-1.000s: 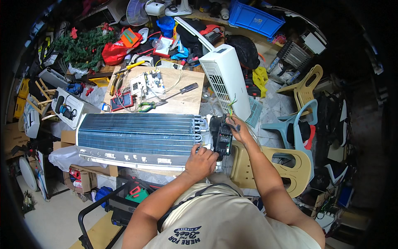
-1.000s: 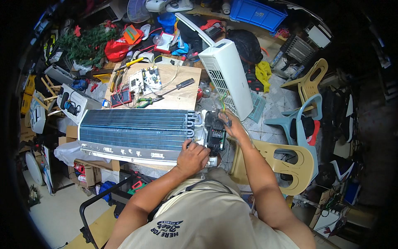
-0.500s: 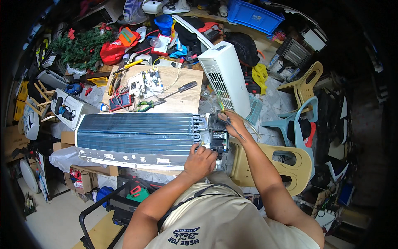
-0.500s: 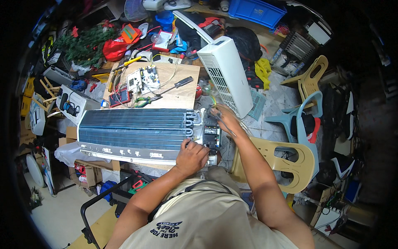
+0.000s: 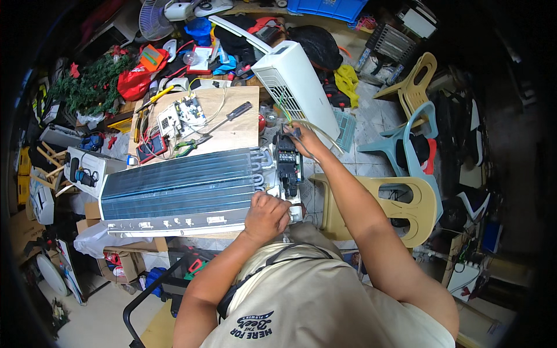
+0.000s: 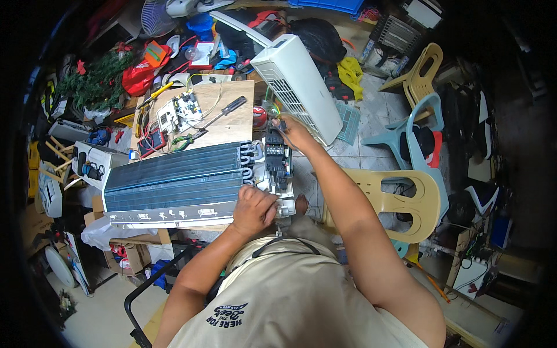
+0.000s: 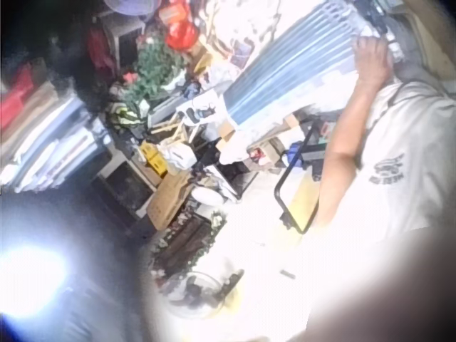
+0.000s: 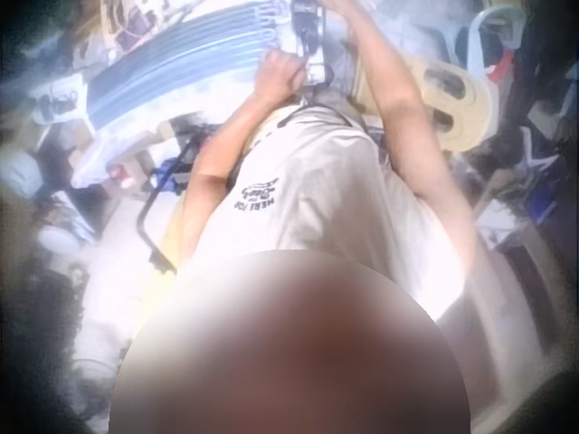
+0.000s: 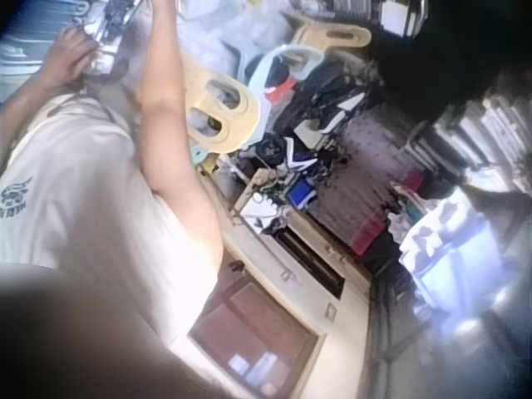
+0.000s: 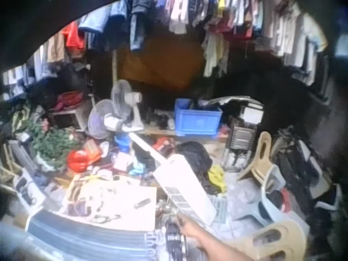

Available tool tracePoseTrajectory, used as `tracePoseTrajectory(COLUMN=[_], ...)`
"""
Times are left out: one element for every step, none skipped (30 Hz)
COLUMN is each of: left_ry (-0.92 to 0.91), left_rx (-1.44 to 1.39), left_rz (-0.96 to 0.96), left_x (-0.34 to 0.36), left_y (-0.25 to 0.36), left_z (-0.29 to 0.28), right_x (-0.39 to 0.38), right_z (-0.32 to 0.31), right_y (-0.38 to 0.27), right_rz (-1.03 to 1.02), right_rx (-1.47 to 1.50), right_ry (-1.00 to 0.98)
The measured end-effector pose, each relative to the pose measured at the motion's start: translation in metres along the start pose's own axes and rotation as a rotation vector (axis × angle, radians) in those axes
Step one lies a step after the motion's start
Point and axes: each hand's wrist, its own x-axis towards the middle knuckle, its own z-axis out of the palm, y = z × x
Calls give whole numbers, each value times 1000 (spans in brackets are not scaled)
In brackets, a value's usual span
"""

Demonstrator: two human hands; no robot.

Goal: The person reassembles a split air conditioner indoor unit on a workbench. They align the evaporator coil and filter into the casing, then use a screwdriver to fasten multiple screws along the side and bottom of the unit. The person also connects a small circuit board and wires to the unit's internal components.

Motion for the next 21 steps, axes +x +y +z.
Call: tracePoseTrajectory(left_ry=[0,18,7,-2,-11,-16,-22,-20,-19,-14,-15,-15,-7,-10,-4,6,5,8,18,11,7], left_rx=[-23,-34,-25,-16,-7,-5,11,22,28,48,71,94,111,130,141,150,166,183,197,205,212], left_rz=[10,21,22,23,24,24,22,16,2,0,-18,-36,-55,-69,-83,-99,-112,-123,-136,-156,-147], left_x=[0,1,2,2,2,2,2,2,1,0,0,-1,-2,-2,-2,-1,-1,0,1,2,3], left_y=[0,1,1,2,2,2,2,2,2,2,2,2,2,2,3,4,5,5,6,6,7], left_z=[-1,-2,-3,-3,-3,-2,-1,0,1,1,2,2,2,3,4,6,7,7,8,8,9], right_x=[2,7,10,20,26,29,30,31,29,26,16,3,-6,-15,-22,-24,-28,-30,-30,-28,-27], right_z=[-2,-3,-2,-4,4,18,24,29,31,33,25,16,9,3,-3,-7,-13,-19,-23,-27,-28], right_y=[1,2,5,8,11,12,15,17,18,16,16,13,6,-3,-11,-20,-25,-28,-29,-28,-26], right_rz=[86,179,196,32,-9,-111,208,477,384,290,138,-42,-39,-70,-137,-23,-16,24,63,43,47], right_rx=[42,67,119,39,302,578,958,1461,1164,868,419,-41,-59,-85,-104,-76,-66,-74,-81,-145,-150], right_ry=[-28,-61,-86,-144,-138,-98,-105,-85,-107,-128,-167,-129,-145,-141,-121,-141,-136,-144,-151,-176,-191])
